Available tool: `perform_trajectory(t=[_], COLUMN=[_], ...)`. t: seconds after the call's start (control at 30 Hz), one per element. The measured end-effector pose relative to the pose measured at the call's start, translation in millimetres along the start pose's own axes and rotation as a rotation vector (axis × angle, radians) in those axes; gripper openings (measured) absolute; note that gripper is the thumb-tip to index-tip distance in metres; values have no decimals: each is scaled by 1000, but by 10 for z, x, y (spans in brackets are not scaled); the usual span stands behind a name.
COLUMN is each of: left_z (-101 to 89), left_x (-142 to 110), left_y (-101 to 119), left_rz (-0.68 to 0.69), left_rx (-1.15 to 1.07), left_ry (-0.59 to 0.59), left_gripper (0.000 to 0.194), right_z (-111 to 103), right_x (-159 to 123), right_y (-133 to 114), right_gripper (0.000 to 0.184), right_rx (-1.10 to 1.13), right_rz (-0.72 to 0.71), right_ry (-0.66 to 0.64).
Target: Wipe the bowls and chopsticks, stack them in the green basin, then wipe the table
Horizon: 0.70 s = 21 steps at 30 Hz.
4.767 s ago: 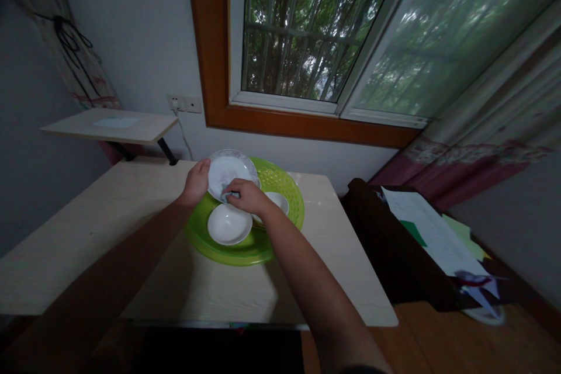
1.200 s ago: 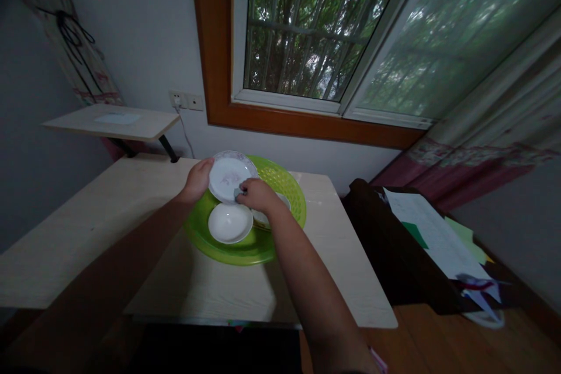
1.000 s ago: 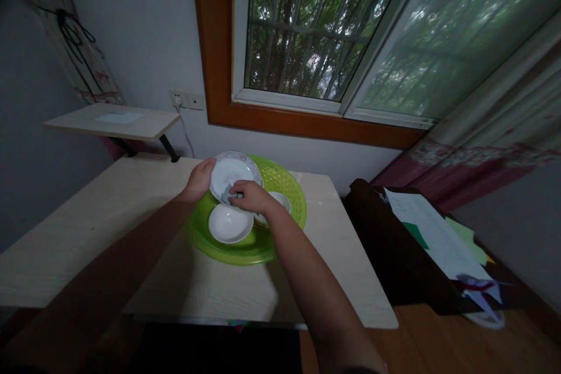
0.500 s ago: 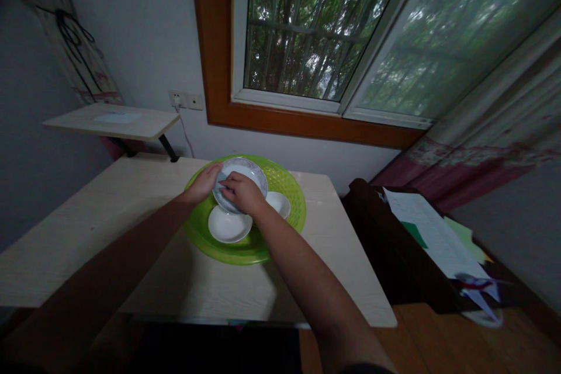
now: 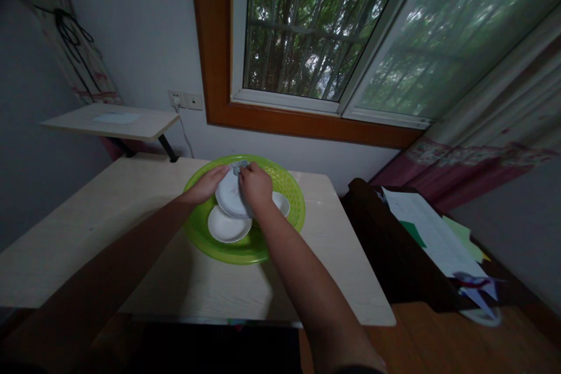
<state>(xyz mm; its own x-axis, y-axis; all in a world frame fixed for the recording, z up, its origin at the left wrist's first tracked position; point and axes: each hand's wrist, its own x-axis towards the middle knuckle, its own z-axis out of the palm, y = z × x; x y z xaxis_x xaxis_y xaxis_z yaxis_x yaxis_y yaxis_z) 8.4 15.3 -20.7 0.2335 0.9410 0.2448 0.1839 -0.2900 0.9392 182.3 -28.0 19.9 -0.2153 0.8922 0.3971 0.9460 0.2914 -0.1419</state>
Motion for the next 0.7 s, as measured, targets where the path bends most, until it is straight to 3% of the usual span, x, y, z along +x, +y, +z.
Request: perform_trajectory(t=[0.23, 0.4, 0.7], left_z=[-26, -44, -73], left_x=[-53, -75, -38], left_y=[95, 143, 83], left_rz=[7, 13, 4], left_rx=[54, 82, 156], left_ry=[114, 133, 205], left_gripper=[40, 43, 44], right_z=[-67, -84, -71], right_x=[-8, -18, -52], right_y=[68, 53, 109], right_gripper=[34, 30, 34], right_rx=[-132, -152, -169], right_rz=[166, 233, 207], right_ry=[-49, -99, -222])
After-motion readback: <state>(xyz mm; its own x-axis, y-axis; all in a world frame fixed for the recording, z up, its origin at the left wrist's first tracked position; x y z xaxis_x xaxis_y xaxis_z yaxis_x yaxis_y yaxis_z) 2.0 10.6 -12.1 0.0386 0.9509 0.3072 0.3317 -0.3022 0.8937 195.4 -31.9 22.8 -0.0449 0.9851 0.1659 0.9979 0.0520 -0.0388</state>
